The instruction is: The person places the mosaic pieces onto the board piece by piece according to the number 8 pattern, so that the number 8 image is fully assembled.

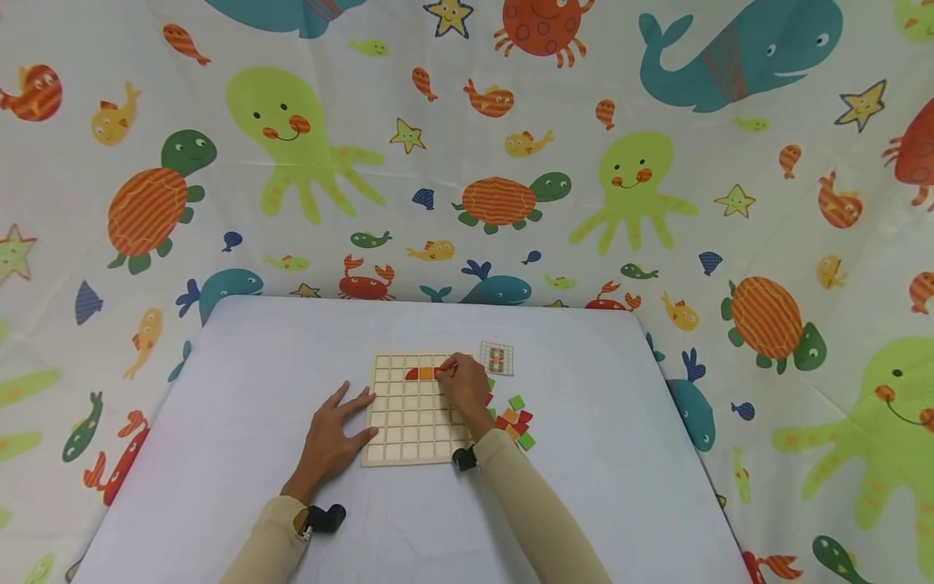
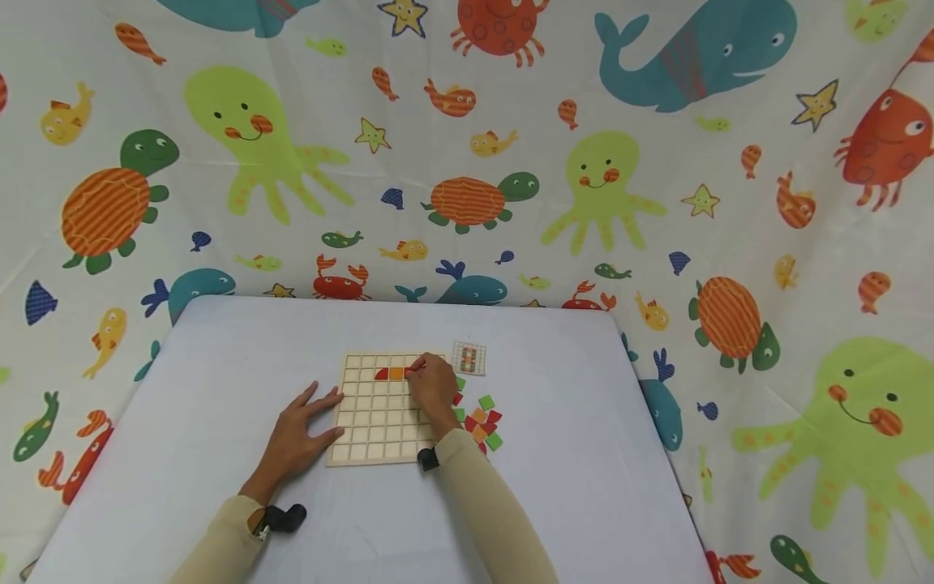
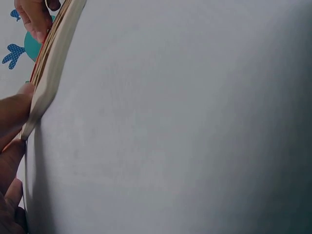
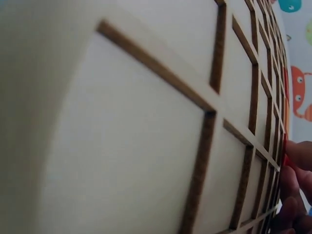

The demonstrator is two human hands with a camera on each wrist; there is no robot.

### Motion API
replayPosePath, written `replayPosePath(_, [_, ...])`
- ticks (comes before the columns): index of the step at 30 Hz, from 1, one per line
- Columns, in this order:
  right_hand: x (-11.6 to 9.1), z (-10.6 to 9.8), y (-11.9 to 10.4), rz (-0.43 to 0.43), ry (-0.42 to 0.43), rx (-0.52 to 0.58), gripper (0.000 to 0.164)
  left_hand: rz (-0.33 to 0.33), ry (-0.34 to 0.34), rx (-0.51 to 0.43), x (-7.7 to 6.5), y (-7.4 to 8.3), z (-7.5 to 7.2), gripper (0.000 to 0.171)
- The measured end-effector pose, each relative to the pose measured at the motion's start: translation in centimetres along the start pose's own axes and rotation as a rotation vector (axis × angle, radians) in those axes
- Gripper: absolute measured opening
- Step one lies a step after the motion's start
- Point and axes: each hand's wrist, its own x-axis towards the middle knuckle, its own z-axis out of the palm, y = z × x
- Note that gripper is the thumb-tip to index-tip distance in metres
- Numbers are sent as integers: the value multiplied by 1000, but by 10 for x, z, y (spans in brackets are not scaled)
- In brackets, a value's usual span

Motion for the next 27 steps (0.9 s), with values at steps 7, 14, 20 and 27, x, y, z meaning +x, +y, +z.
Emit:
replayPosePath(7, [-6,-12,6,-34,10,58,11,12,2,2,2,0,0,65])
replayPosePath(14, [-13,-37,28,18,37,132,17,23,15,7,3,-1,-1,63])
replayPosePath(20, [-14,-57,47,123,64,84,21,16,8,10,2,0,-1,63])
replayPosePath(27, [-15,-61,60,204,47,-26,25,12,9,7,0,0,0,63])
